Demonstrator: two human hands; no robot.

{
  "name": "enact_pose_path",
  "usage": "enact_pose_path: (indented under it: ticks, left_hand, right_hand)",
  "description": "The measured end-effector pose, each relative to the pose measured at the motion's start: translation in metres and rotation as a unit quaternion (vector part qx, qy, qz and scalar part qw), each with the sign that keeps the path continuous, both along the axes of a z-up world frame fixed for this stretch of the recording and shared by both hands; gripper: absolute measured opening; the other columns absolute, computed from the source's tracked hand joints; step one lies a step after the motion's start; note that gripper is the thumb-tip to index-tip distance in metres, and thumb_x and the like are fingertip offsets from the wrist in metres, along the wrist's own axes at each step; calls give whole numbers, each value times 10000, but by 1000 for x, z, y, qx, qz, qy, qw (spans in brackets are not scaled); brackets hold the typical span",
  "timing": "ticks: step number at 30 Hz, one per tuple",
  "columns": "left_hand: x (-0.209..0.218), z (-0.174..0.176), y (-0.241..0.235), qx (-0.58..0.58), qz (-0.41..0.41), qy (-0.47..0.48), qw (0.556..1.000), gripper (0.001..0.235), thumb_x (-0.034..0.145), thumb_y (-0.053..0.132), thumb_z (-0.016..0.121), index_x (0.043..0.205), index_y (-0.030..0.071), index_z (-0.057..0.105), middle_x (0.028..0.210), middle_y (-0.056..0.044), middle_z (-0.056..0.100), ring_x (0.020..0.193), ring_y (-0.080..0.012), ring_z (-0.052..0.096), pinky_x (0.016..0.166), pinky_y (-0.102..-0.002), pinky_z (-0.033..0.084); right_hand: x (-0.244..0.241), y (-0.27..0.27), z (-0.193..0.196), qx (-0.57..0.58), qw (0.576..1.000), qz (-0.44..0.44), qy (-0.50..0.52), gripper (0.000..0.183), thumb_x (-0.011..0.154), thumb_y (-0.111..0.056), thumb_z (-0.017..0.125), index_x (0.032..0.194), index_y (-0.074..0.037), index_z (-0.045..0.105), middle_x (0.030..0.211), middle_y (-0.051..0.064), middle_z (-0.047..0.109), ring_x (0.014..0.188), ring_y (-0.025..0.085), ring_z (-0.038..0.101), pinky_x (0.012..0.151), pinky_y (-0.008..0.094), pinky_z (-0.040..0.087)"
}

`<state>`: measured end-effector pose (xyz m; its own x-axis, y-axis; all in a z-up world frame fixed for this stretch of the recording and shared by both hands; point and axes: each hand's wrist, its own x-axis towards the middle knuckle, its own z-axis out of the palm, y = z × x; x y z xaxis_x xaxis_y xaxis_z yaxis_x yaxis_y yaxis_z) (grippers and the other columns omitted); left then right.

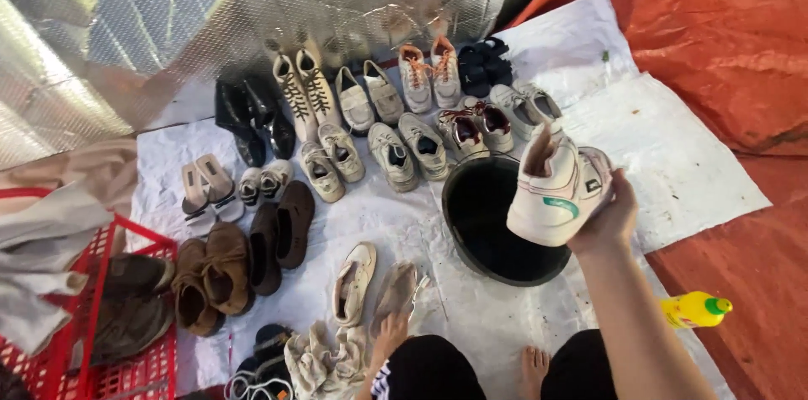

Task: The person scrubs a pair of white sneakers with a toothbrush and water from a black bucket, then wipes them with a cloth. The person cleans the upper, sides, and sole of the shoes.

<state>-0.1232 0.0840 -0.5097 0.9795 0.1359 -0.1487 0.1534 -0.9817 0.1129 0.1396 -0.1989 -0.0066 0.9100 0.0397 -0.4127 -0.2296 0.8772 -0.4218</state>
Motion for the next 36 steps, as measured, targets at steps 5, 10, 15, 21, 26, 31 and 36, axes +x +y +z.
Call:
enact_pose_path:
  ticks: [5, 10, 15, 21, 26, 31, 36]
  left_hand:
    - [11, 5, 8, -61, 47, -38, 996, 339, 963, 16, 544, 1287, 106, 593, 1335, -165, 501, 1327, -456, 482, 763, -584, 636]
    - [22, 37, 6, -73, 81, 26, 994, 389, 970, 63, 578, 1350, 95, 506, 1355, -163, 551, 1243, -390, 539, 893, -506, 608]
    - [17, 25, 0, 76, 6, -71, 994, 335, 924, 181, 692, 1250, 158, 624, 1304, -158, 563, 1168, -374, 584, 748, -415, 625]
    - [23, 24, -6, 116, -11, -183, 976, 97, 900, 88, 621, 989, 121, 639, 986, -93, 619, 824, -293, 632, 568, -372, 573]
    - [21, 36, -9, 166, -74, -176, 967, 128, 935, 62, 573, 984, 111, 681, 1082, -128, 622, 943, -282, 632, 800, -389, 574]
    - [18, 39, -21, 172, -92, -177, 965, 119, 938, 105, 592, 845, 177, 575, 913, -68, 586, 777, -233, 610, 624, -341, 543]
    - [26, 76, -29, 122, -72, -51, 989, 53, 994, 164, 598, 1006, 148, 549, 843, -53, 575, 700, -258, 615, 530, -372, 525]
  right_hand:
    - [2, -25, -4, -45, 999, 19, -8, 756, 987, -532, 425, 1584, -84, 543, 1582, 211, 625, 1447, 361, 620, 1215, 460, 465]
    - [3, -24, 29, -142, 977, -93, 130, 546, 887, -469, 563, 1342, -196, 693, 1308, 51, 793, 1235, 240, 766, 1096, 391, 601]
    - [15, -54, 6, -237, 954, -145, 117, 437, 882, -415, 751, 1267, -220, 676, 1175, 55, 718, 1051, 254, 747, 799, 431, 713]
    - [13, -71, 8, -246, 947, -185, 92, 586, 844, -233, 864, 1236, -193, 430, 1352, 164, 669, 1109, 391, 796, 819, 626, 757]
    - [21, -86, 0, -263, 946, -163, 101, 681, 911, -286, 837, 1385, -357, 354, 1494, 89, 576, 1164, 337, 747, 835, 660, 727]
    - [16, -94, 12, -258, 947, -156, 114, 632, 913, -250, 830, 1356, -364, 395, 1444, 121, 634, 1187, 344, 757, 840, 640, 739]
    - [14, -107, 7, -257, 949, -156, 93, 751, 924, -277, 827, 1464, -392, 318, 1481, 125, 605, 1173, 324, 764, 829, 621, 751]
